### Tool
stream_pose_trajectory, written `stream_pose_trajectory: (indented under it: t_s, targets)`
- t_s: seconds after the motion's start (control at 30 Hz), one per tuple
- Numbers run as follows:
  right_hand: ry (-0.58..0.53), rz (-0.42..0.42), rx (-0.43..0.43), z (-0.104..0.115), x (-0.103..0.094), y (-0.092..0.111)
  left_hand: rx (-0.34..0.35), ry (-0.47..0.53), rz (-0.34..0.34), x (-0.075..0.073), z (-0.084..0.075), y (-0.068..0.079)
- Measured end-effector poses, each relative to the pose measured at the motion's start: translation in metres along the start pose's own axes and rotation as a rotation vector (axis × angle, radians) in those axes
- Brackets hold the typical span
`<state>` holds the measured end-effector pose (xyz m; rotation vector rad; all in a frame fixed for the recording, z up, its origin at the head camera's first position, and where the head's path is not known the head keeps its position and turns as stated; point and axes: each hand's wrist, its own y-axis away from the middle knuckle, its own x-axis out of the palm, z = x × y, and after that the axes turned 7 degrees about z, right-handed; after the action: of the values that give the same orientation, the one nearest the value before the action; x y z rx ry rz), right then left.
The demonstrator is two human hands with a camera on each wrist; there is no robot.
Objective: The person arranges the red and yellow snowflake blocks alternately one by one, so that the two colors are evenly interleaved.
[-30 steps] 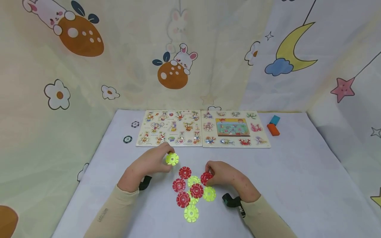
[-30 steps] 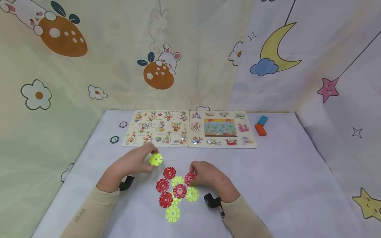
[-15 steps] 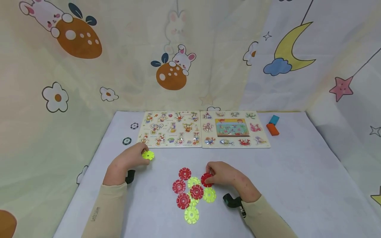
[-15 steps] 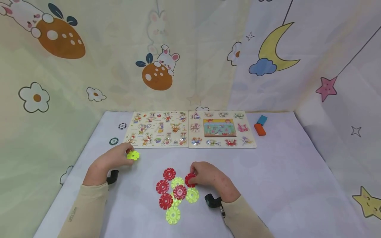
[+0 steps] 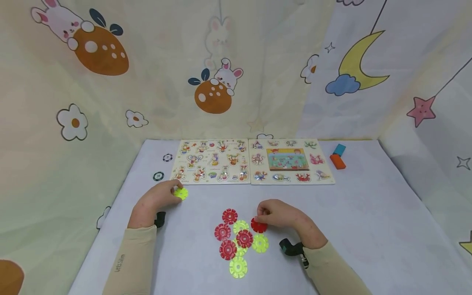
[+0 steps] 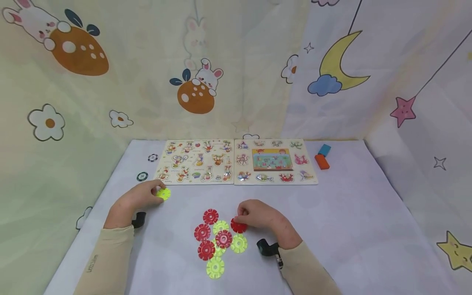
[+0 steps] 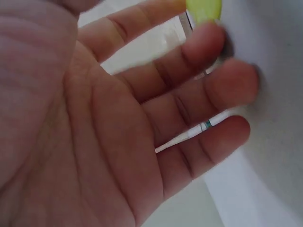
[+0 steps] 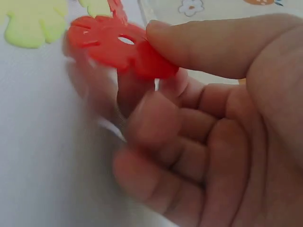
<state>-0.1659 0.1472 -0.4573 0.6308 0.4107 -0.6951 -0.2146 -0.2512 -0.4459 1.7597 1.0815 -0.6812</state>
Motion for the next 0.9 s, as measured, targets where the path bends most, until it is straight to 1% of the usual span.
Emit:
stream_pose_trajectory:
  t_s: [0.1, 0.2, 0.27, 0.37, 0.5, 0.67, 0.8, 0.9]
  targets:
    - [-0.087, -0.002, 0.011, 0.000, -0.005, 0.002, 0.007, 0.027, 0.002, 0.001, 0.001, 0.000]
    - [-0.201, -0.032, 0.006, 0.004, -0.014, 0.006, 0.014, 0.042, 0.000, 0.003, 0.001, -0.001]
    - [-0.257, -0.066, -0.026, 0.010, -0.021, 0.007, 0.011, 0.045, -0.001, 0.003, 0.001, -0.001]
    - [-0.322, -0.103, -0.092, 0.026, -0.027, 0.007, 0.000, 0.050, -0.002, 0.002, 0.003, -0.001]
    - [-0.357, -0.141, -0.158, 0.049, -0.030, 0.000, 0.013, 0.055, 0.002, 0.001, 0.005, -0.001]
    - [-0.342, -0.195, -0.178, 0.074, -0.024, -0.017, 0.031, 0.061, 0.009, 0.000, 0.004, 0.001]
    - [-0.347, -0.226, -0.185, 0.092, -0.013, -0.035, 0.012, 0.067, 0.018, -0.001, 0.003, 0.002]
    - [-0.382, -0.254, -0.187, 0.103, -0.005, -0.051, -0.008, 0.079, 0.027, -0.001, 0.002, 0.001]
